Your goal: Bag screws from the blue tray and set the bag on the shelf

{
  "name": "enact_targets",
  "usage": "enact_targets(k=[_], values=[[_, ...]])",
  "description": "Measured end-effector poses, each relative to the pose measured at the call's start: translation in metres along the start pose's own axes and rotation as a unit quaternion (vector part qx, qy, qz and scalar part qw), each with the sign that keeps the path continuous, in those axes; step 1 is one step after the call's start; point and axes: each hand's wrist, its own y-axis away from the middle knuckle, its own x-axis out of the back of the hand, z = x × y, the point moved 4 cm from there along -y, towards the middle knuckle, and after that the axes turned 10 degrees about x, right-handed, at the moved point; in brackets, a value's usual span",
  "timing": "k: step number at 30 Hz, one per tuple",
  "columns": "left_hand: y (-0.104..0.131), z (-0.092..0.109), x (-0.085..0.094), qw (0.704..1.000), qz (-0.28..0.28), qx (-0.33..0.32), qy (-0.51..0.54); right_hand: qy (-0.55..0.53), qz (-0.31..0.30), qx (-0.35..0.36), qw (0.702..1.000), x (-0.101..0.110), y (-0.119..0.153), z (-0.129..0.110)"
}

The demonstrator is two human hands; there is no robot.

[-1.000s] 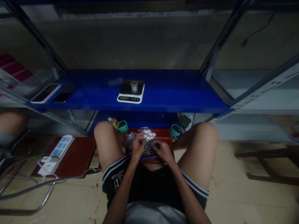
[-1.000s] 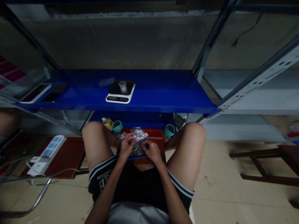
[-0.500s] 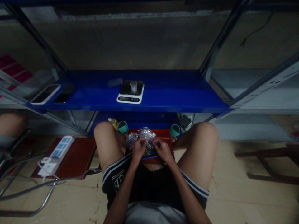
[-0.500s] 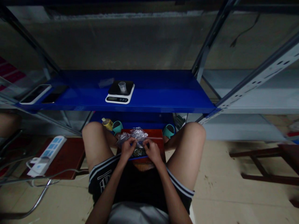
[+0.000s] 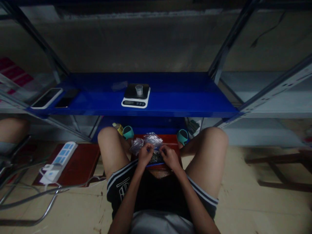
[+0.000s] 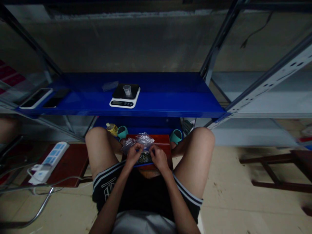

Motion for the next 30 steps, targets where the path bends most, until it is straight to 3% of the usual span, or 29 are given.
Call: enact_targets(k=[6, 9, 11, 14, 16, 20, 23, 26, 30], values=[[0.000, -0.002, 0.000, 1.000, -0.004, 0.005, -0.018, -0.030, 0.025, 0.019, 0.999, 0.002, 0.000, -0.006], [0.000, 0.000, 0.000, 0.999, 0.000, 0.013, 0.031, -0.081, 0.044, 0.008, 0.996, 0.001, -0.002, -0.007], [-0.001, -0.001, 0.000, 0.995, 0.003, 0.057, 0.081, -0.145, 0.077, 0.014, 0.986, 0.002, -0.004, -0.007], [0.001, 0.002, -0.006, 0.985, -0.056, 0.113, 0.114, -0.223, 0.117, 0.015, 0.968, 0.004, -0.007, -0.005], [0.004, 0.008, -0.009, 0.984, -0.087, 0.102, 0.120, -0.246, 0.141, 0.001, 0.959, 0.005, -0.008, -0.003], [0.006, 0.016, -0.008, 0.987, -0.052, 0.086, 0.127, -0.305, 0.170, -0.039, 0.936, 0.001, -0.009, -0.002], [0.007, 0.019, -0.009, 0.986, -0.049, 0.094, 0.129, -0.353, 0.130, -0.064, 0.924, -0.009, -0.010, -0.005], [0.008, 0.023, -0.010, 0.986, -0.051, 0.095, 0.129, -0.352, 0.114, -0.056, 0.927, -0.012, -0.011, -0.009], [0.009, 0.027, -0.008, 0.991, -0.021, 0.072, 0.114, -0.331, 0.156, -0.042, 0.930, -0.007, -0.011, -0.009]])
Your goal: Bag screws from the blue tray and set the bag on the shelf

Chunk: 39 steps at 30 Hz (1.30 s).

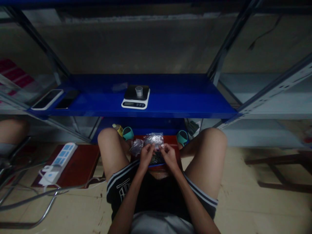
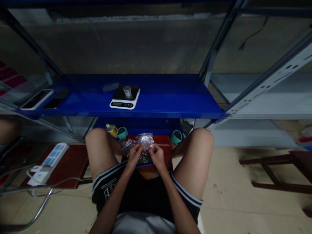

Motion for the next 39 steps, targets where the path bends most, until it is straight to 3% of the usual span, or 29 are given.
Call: enact_targets(k=[7, 14, 19, 26, 32, 39], values=[[0.001, 0.001, -0.002, 1.000, 0.007, -0.009, 0.026, -0.056, -0.048, -0.053, 0.996, -0.008, 0.004, 0.001], [0.001, -0.004, -0.012, 0.996, -0.073, 0.015, 0.058, -0.077, -0.019, -0.025, 0.997, -0.004, 0.002, 0.001], [0.003, -0.005, -0.014, 0.994, -0.078, 0.004, 0.073, -0.089, -0.010, -0.046, 0.995, -0.004, 0.002, 0.008], [0.006, -0.004, -0.014, 0.992, -0.080, 0.031, 0.096, -0.068, -0.009, -0.017, 0.997, -0.008, 0.004, -0.005], [0.009, 0.003, -0.014, 0.994, -0.079, 0.001, 0.081, -0.071, -0.013, -0.031, 0.997, -0.010, 0.005, -0.004], [0.003, -0.012, -0.018, 0.994, -0.072, 0.044, 0.066, -0.053, 0.003, -0.026, 0.998, -0.007, 0.005, -0.003]])
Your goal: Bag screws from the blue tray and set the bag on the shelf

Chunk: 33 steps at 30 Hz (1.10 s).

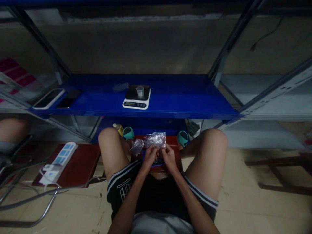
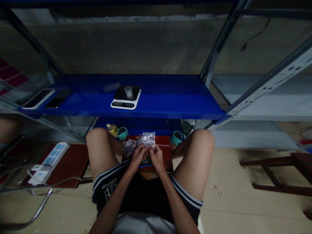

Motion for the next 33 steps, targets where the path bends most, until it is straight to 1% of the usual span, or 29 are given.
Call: enact_targets(k=[4, 8, 14, 19, 22, 25, 28, 30, 33], values=[[0.001, -0.001, 0.000, 1.000, 0.004, -0.013, 0.013, 0.007, -0.003, -0.012, 1.000, 0.000, -0.001, 0.002], [0.000, -0.001, 0.002, 0.999, 0.015, -0.035, -0.020, -0.002, 0.000, -0.025, 1.000, 0.000, -0.001, 0.008], [-0.002, -0.004, 0.004, 0.996, 0.028, -0.061, -0.052, 0.028, 0.012, 0.016, 0.999, 0.004, -0.002, 0.011], [-0.003, -0.008, 0.006, 0.994, 0.037, -0.072, -0.076, 0.042, 0.000, 0.000, 0.999, 0.001, 0.000, 0.013], [-0.004, -0.012, 0.005, 0.994, 0.040, -0.062, -0.082, 0.045, 0.008, 0.014, 0.999, 0.000, 0.001, 0.008], [-0.005, -0.013, 0.004, 0.997, 0.046, -0.036, -0.059, 0.045, 0.008, 0.023, 0.999, 0.000, 0.001, 0.003], [-0.006, -0.011, 0.003, 0.999, 0.031, -0.018, -0.038, 0.042, 0.010, 0.015, 0.999, 0.001, 0.001, 0.002], [-0.006, -0.008, 0.003, 0.999, 0.020, -0.014, -0.028, 0.044, 0.017, 0.011, 0.999, 0.003, 0.001, 0.004], [-0.005, -0.005, 0.003, 0.999, 0.026, -0.028, -0.019, 0.044, 0.022, 0.006, 0.999, 0.002, -0.001, 0.007]])
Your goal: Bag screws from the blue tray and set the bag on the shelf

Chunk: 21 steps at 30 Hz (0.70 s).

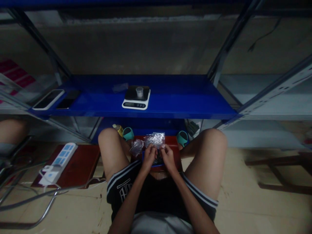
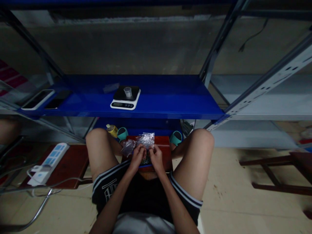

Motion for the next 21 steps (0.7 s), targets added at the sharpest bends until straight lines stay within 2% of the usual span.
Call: enact_targets(k=[6, 8, 11, 14, 16, 19, 21], values=[[0.004, 0.003, 0.001, 0.999, 0.002, -0.039, -0.038, 0.001, -0.009, 0.018, 1.000, -0.002, -0.001, 0.004], [0.005, 0.005, 0.007, 0.993, 0.051, -0.045, -0.098, 0.047, -0.022, 0.039, 0.998, -0.001, -0.005, 0.004], [0.006, 0.010, 0.026, 0.966, 0.183, -0.062, -0.169, 0.180, -0.072, 0.083, 0.978, -0.001, -0.019, 0.003], [0.006, 0.015, 0.050, 0.928, 0.315, -0.088, -0.180, 0.314, -0.153, 0.102, 0.931, -0.007, -0.042, 0.000], [0.004, 0.015, 0.064, 0.896, 0.383, -0.078, -0.209, 0.399, -0.217, 0.084, 0.887, -0.014, -0.059, 0.000], [-0.001, 0.007, 0.076, 0.860, 0.429, -0.006, -0.276, 0.515, -0.295, 0.040, 0.804, -0.021, -0.083, 0.001], [-0.003, 0.000, 0.077, 0.844, 0.439, 0.029, -0.307, 0.555, -0.315, 0.012, 0.770, -0.021, -0.097, 0.002]])
